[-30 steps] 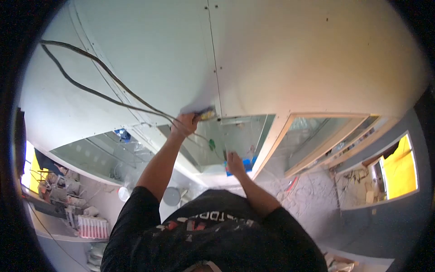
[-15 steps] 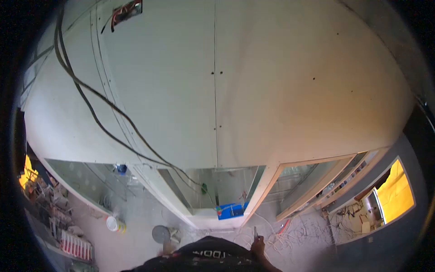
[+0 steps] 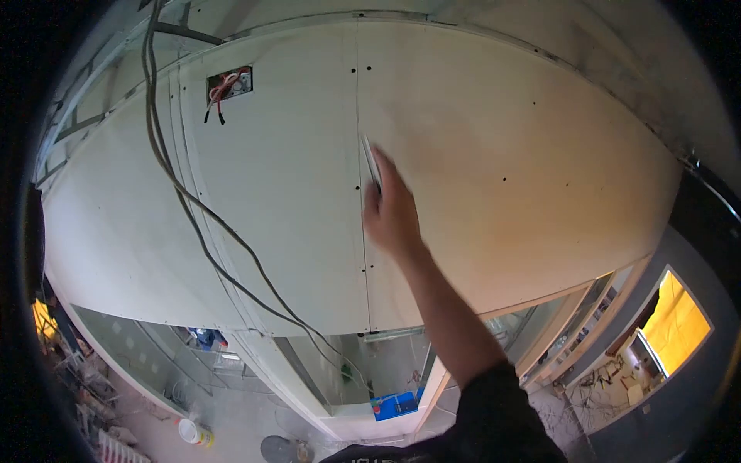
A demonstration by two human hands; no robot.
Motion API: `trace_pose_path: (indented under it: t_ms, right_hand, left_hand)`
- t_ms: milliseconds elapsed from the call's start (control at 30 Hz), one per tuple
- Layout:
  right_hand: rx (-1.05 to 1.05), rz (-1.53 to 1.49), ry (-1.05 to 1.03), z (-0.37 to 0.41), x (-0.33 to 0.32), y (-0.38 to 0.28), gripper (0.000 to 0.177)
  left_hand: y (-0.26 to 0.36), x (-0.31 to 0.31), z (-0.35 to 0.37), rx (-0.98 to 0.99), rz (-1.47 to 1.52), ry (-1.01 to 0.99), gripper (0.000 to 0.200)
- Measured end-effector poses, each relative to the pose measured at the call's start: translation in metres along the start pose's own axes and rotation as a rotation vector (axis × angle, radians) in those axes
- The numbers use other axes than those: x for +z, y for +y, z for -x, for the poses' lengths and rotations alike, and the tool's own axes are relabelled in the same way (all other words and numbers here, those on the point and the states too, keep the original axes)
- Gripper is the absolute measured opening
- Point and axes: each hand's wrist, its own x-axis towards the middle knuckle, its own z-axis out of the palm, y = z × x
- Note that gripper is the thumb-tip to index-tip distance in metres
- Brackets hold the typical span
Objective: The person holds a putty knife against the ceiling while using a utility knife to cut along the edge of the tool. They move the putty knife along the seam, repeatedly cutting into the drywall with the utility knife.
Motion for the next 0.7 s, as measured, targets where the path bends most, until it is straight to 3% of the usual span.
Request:
trace_pose_path:
  t_ms: [100,233,367,700]
  right_hand:
    - [-0.213,0.142,0.158,-0.105,0.021,0.002,0.053]
    - [-0.199,0.235,0.160,-0.174,0.025,-0.007,0.053]
    - [-0.091,0.250,0.124,-0.186,0.025,-0.009,0.052]
    - [-0.144,0.317,0.104,-0.189,0.031,-0.012,0.058]
  left_hand:
    - [0.019,-0.005,-0.006,0.035,0.021,-0.013,0.037]
    - [0.023,-0.008,-0.008,0.039,0.031,-0.028,0.036]
    - [0.012,-0.004,-0.012,0.003,0.029,-0.052,0.035]
    - [-0.006,-0.005,-0.014,-0.077,-0.015,-0.098,0.032]
